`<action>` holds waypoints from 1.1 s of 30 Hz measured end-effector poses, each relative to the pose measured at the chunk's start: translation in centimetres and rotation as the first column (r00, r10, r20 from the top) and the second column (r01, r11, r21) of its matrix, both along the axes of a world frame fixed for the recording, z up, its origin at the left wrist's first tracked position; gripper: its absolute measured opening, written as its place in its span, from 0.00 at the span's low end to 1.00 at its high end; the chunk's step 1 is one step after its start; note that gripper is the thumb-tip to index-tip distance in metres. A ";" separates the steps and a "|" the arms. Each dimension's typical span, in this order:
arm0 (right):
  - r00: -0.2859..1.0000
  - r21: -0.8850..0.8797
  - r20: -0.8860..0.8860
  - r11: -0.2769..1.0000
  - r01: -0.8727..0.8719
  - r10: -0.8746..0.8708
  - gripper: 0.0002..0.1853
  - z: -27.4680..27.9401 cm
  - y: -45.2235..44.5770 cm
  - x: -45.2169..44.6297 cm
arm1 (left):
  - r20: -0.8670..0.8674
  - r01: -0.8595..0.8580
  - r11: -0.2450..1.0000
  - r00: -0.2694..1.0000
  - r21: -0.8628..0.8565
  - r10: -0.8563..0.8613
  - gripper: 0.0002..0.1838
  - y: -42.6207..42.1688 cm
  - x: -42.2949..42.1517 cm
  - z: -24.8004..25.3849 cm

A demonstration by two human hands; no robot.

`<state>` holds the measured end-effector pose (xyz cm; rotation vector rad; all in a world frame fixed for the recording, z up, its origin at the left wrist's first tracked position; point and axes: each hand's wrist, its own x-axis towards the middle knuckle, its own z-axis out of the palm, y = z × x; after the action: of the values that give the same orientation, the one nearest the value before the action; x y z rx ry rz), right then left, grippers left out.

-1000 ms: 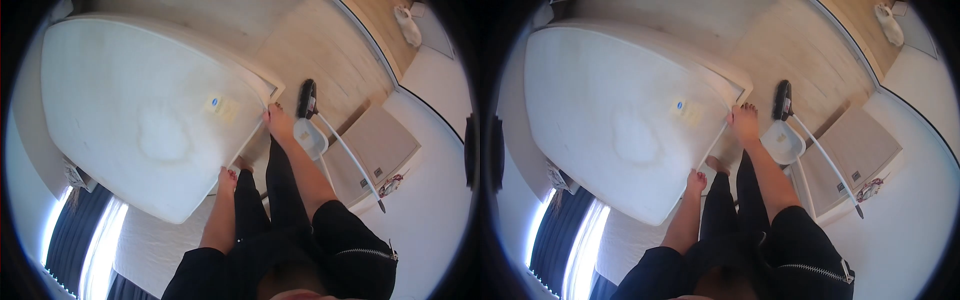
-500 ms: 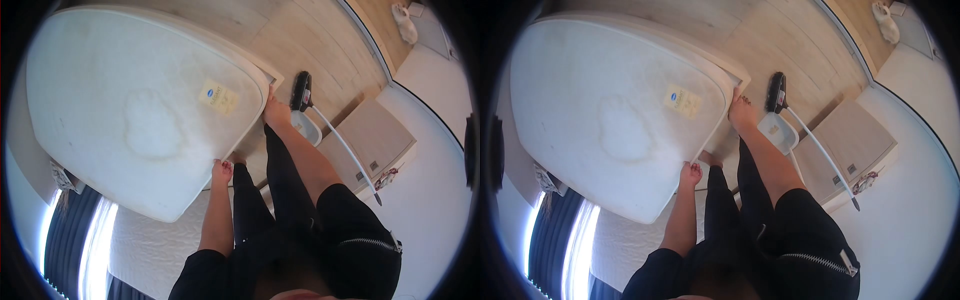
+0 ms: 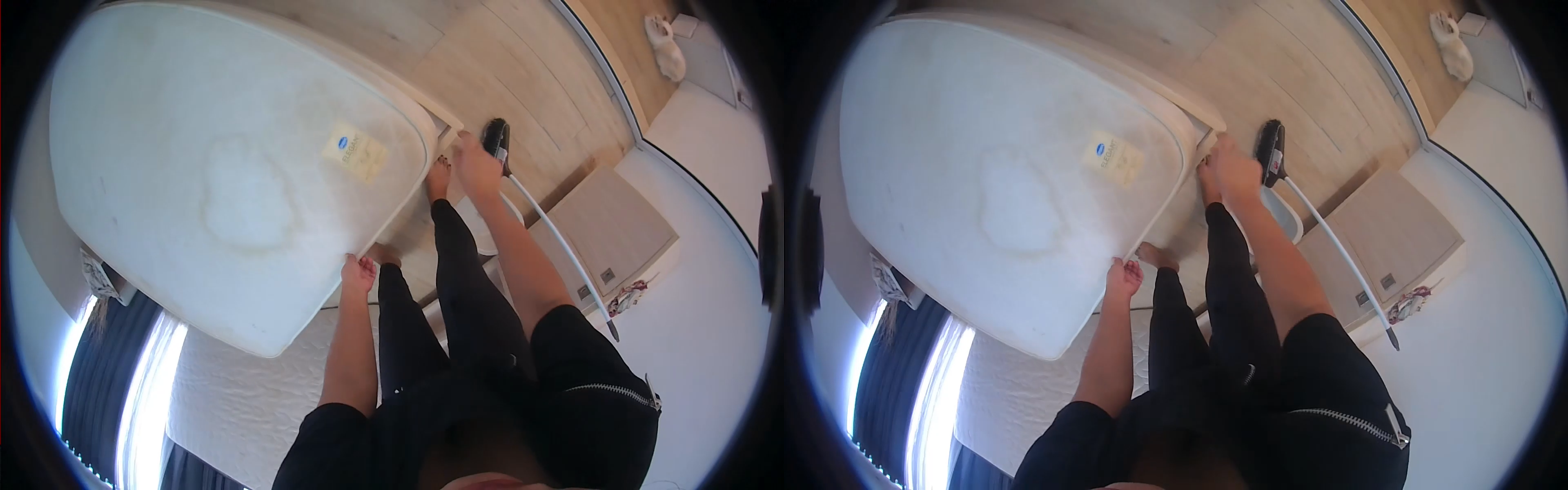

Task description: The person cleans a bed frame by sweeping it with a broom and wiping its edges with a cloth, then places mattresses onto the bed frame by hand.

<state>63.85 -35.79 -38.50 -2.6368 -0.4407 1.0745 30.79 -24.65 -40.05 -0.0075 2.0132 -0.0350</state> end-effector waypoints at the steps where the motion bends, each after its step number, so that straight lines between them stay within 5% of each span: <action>1: 0.996 -0.008 0.094 1.000 -0.005 0.006 0.20 -0.5 -1.8 0.5 | 0.031 0.008 1.000 0.999 -0.015 -0.008 0.19 -0.2 -0.5 0.0; 3: 0.977 -0.014 0.211 1.000 -0.008 0.010 0.16 -1.1 -4.7 2.1 | 0.026 0.015 1.000 1.000 -0.002 -0.015 0.18 -0.4 -0.3 0.1; 5: 0.995 -0.322 0.084 0.946 -0.030 0.060 0.11 -0.9 -5.9 3.7 | 0.019 0.013 1.000 1.000 0.025 -0.014 0.18 -0.4 0.2 0.3; 9: 0.995 -0.486 -0.077 0.869 -0.090 0.060 0.16 -0.7 -4.5 5.9 | 0.028 0.012 1.000 1.000 0.014 -0.012 0.20 -0.3 0.3 0.7; 11: 0.984 0.171 0.115 0.973 -0.156 0.138 0.21 -2.3 -2.7 5.1 | 0.049 0.010 1.000 0.999 0.010 -0.011 0.21 -0.1 0.4 0.9; 13: 0.985 0.252 0.046 0.952 -0.173 0.167 0.27 0.9 3.4 4.6 | 0.090 0.460 0.861 0.888 -0.216 -0.451 0.22 0.9 0.8 1.9; 14: 0.978 0.264 0.056 0.941 -0.210 0.202 0.27 2.4 6.2 3.8 | 0.090 0.429 0.880 0.903 -0.201 -0.420 0.22 1.6 0.6 2.0; 15: 0.984 0.257 0.078 0.950 -0.175 0.161 0.28 3.7 8.8 2.7 | 0.220 0.857 0.484 0.514 -0.175 -0.829 0.22 2.8 0.5 1.8; 16: 0.988 0.253 0.099 0.957 -0.138 0.116 0.30 4.4 10.5 2.0 | 0.304 0.993 -0.078 -0.048 -0.086 -0.952 0.22 3.8 0.5 1.7; 18: 0.986 0.171 0.155 0.981 -0.096 0.069 0.31 3.9 12.6 0.8 | -0.171 0.972 -0.220 -0.231 -0.077 -0.958 0.18 5.5 4.4 5.7; 20: 0.971 0.021 0.238 1.000 -0.018 0.012 0.33 1.8 14.1 -0.3 | -0.413 0.973 -0.171 -0.094 0.155 -0.906 0.20 8.3 7.3 8.1; 22: 0.909 0.019 0.415 0.999 -0.038 0.027 0.31 -1.6 13.4 -0.5 | -0.641 0.928 -0.324 -0.137 0.183 -0.755 0.25 10.0 9.0 8.4; 25: 0.927 0.165 0.356 0.984 0.062 -0.118 0.19 -1.6 13.1 0.2 | -0.554 0.965 -0.187 -0.056 0.183 -0.831 0.29 12.9 11.3 9.1; 31: 0.904 0.052 0.220 0.920 -0.387 0.368 0.21 1.9 12.6 3.8 | -0.503 0.857 -0.101 0.197 0.505 -0.842 0.29 12.8 7.1 6.7; 33: 0.889 0.034 0.246 0.913 -0.407 0.387 0.21 1.1 12.5 4.6 | -0.512 0.814 -0.113 0.244 0.570 -0.824 0.29 12.9 4.6 6.4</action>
<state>68.41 -23.29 -37.37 -2.6705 -1.0940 0.8185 35.34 -11.72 -33.62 1.9229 1.4680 0.0483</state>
